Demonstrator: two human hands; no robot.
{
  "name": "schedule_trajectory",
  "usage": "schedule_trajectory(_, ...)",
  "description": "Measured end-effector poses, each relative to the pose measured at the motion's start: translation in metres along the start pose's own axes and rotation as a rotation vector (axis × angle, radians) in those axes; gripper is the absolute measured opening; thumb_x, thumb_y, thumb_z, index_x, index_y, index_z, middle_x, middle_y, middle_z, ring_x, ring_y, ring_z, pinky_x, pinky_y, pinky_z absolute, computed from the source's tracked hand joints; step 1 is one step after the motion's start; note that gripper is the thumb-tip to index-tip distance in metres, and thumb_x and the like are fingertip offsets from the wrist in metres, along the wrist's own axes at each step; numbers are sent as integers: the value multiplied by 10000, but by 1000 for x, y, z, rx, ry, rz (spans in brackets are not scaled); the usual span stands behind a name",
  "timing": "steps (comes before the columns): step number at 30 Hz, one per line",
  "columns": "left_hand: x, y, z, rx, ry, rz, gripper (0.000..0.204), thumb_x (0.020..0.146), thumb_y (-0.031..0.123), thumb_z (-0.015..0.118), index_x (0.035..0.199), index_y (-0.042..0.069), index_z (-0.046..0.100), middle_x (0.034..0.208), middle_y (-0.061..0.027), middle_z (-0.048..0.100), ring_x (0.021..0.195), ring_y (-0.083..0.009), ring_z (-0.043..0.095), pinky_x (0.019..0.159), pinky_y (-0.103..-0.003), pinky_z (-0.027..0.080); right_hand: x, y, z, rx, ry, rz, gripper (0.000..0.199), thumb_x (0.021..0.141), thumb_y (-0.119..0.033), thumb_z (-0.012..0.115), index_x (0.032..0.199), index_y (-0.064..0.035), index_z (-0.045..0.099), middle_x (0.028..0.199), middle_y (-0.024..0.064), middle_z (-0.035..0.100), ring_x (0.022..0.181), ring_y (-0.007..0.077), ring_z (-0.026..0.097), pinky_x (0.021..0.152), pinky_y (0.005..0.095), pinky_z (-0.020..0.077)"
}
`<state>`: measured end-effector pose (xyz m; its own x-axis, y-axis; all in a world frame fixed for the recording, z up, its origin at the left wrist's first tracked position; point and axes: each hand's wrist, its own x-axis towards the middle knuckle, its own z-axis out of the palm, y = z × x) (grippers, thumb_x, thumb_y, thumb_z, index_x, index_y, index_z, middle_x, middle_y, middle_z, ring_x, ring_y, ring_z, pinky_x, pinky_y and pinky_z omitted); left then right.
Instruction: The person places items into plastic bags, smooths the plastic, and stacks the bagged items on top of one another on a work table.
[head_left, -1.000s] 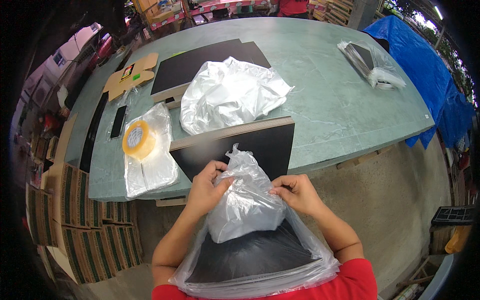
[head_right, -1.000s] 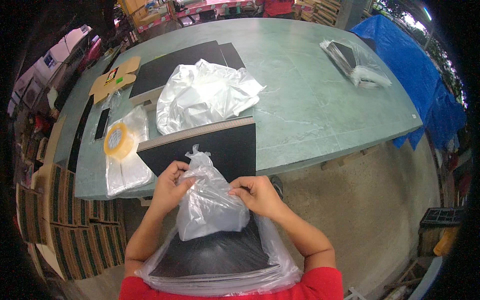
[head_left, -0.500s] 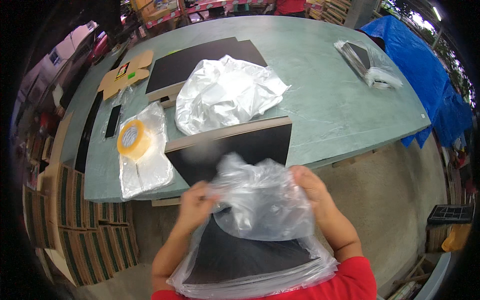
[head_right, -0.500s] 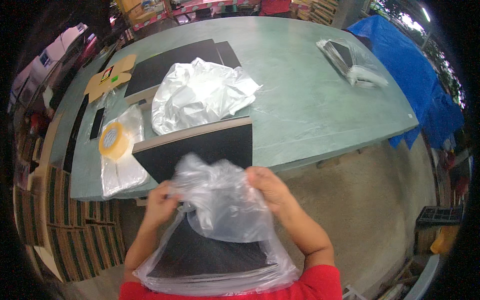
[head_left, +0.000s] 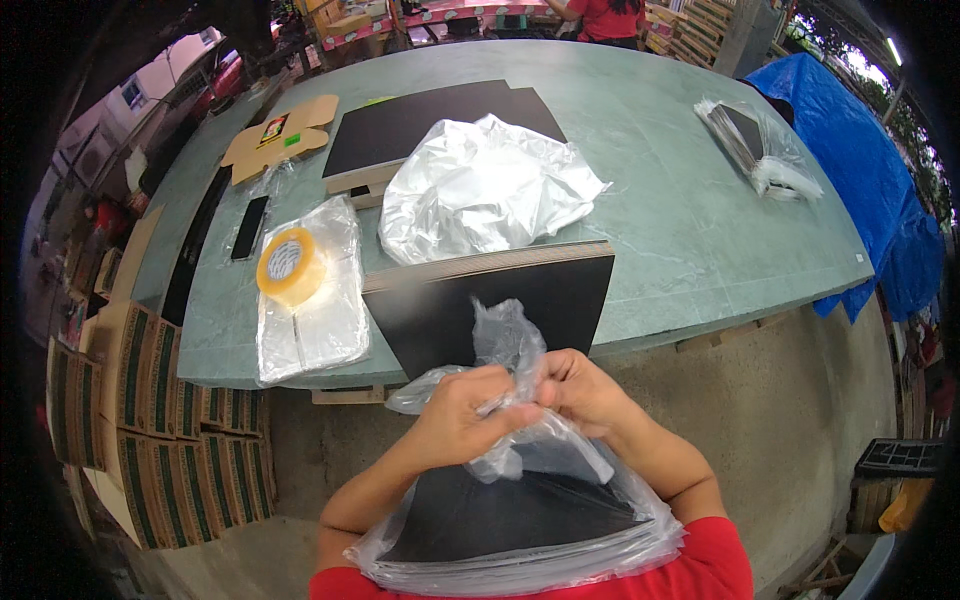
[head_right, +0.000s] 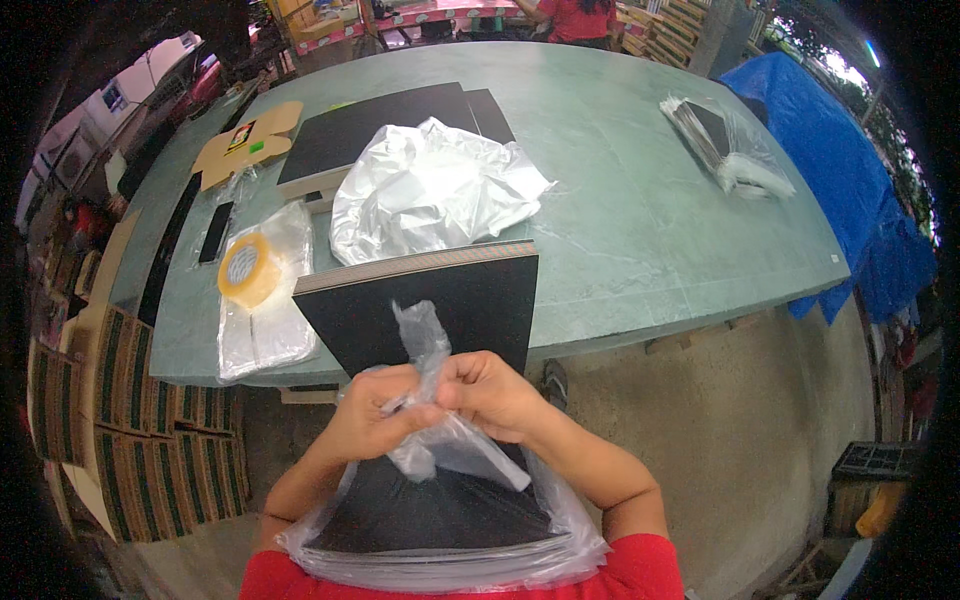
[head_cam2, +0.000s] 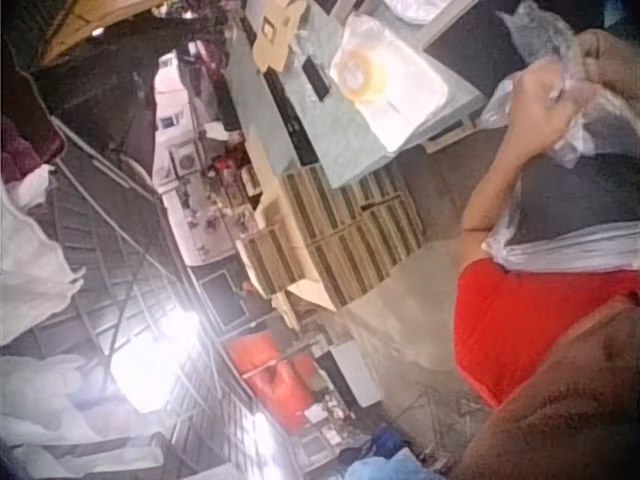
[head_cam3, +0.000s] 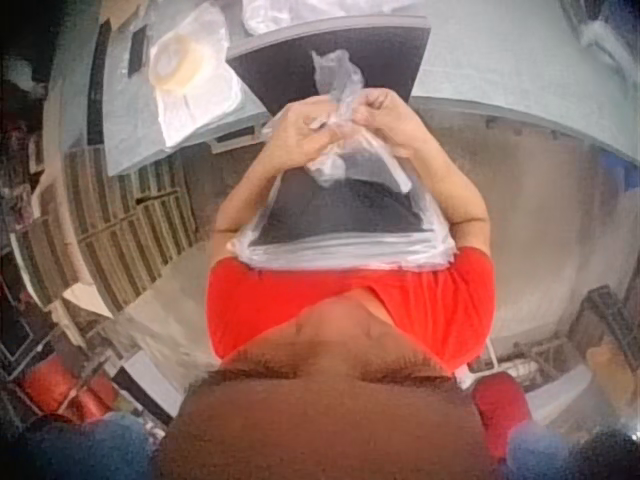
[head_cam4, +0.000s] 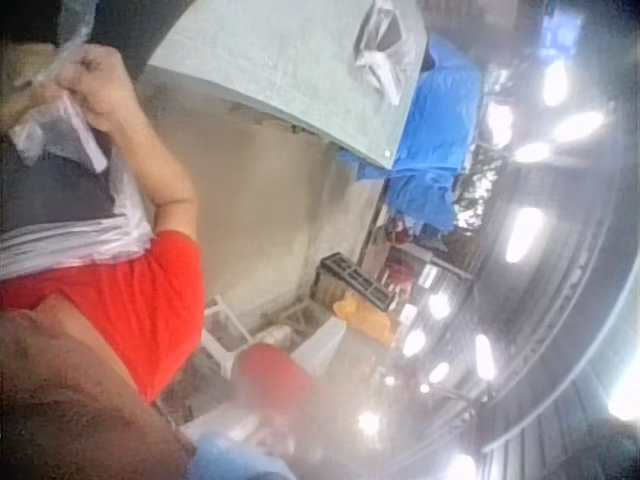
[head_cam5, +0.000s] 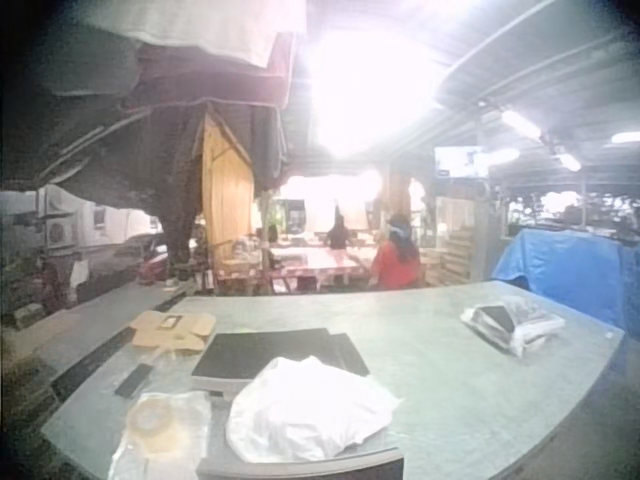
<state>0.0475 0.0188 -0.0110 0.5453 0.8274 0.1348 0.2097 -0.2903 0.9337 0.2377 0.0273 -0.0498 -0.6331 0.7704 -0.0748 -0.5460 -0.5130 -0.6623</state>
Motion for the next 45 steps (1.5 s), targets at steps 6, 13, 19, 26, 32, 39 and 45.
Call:
schedule_trajectory(6, -83, -88, -69, -428, 841, -514, 123, 743, 101, 549, 826, 13, 571, 702, -36, 563, 550, -103, 525, 494, -221, 443, -36, -32, -36, 62, 95, -161, 147, 765, -127, 602, 826, -17, 527, 761, 57, 581, 640, 132, 548, 563, 253, 445)
schedule_trajectory(13, -52, -20, -51, 37, 904, 144, 143, 647, -30, 447, 605, 71, 354, 661, -63, 541, 577, -135, 509, 566, -233, 421, -15, -8, -8, -172, -8, 110, 150, 781, -113, 586, 874, 4, 574, 752, 45, 592, 668, 105, 553, 595, 234, 443)
schedule_trajectory(19, -17, 4, -13, 192, -19, -28, 150, 754, 177, 577, 749, 27, 562, 624, -65, 555, 565, -148, 536, 533, -268, 414, -9, -23, 27, -335, 86, 23, 115, 757, -94, 613, 788, 15, 595, 736, 61, 606, 655, 102, 555, 616, 235, 450)
schedule_trajectory(26, 0, 8, -2, -23, 100, -24, 175, 741, 192, 620, 752, 23, 577, 660, -54, 568, 634, -109, 533, 575, -241, 414, -7, -8, 15, -158, 48, 63, 148, 767, -159, 614, 767, -20, 565, 685, 32, 571, 629, 89, 538, 588, 223, 439)
schedule_trajectory(32, -20, -33, -21, -132, 151, -247, 63, 741, 74, 559, 742, 12, 565, 731, -40, 576, 688, -68, 508, 615, -233, 419, -9, -6, 1, -81, -50, 37, 253, 805, -277, 558, 753, -30, 556, 650, 13, 529, 610, 99, 502, 580, 235, 401)
schedule_trajectory(39, -20, 12, -39, 510, 606, 118, 202, 671, 117, 644, 812, 35, 526, 842, -105, 557, 759, -225, 548, 669, -322, 442, -3, -18, 10, -1021, -46, -193, 240, 791, -237, 576, 699, -16, 591, 750, 44, 508, 724, 126, 474, 640, 243, 372)
schedule_trajectory(45, -4, 12, 11, 71, -31, 74, 263, 787, 277, 546, 824, 17, 526, 626, -190, 537, 591, -296, 573, 536, -382, 419, -6, -40, 89, -993, 358, -910, 221, 676, -231, 665, 630, -47, 553, 875, 129, 527, 930, 246, 484, 779, 354, 388)
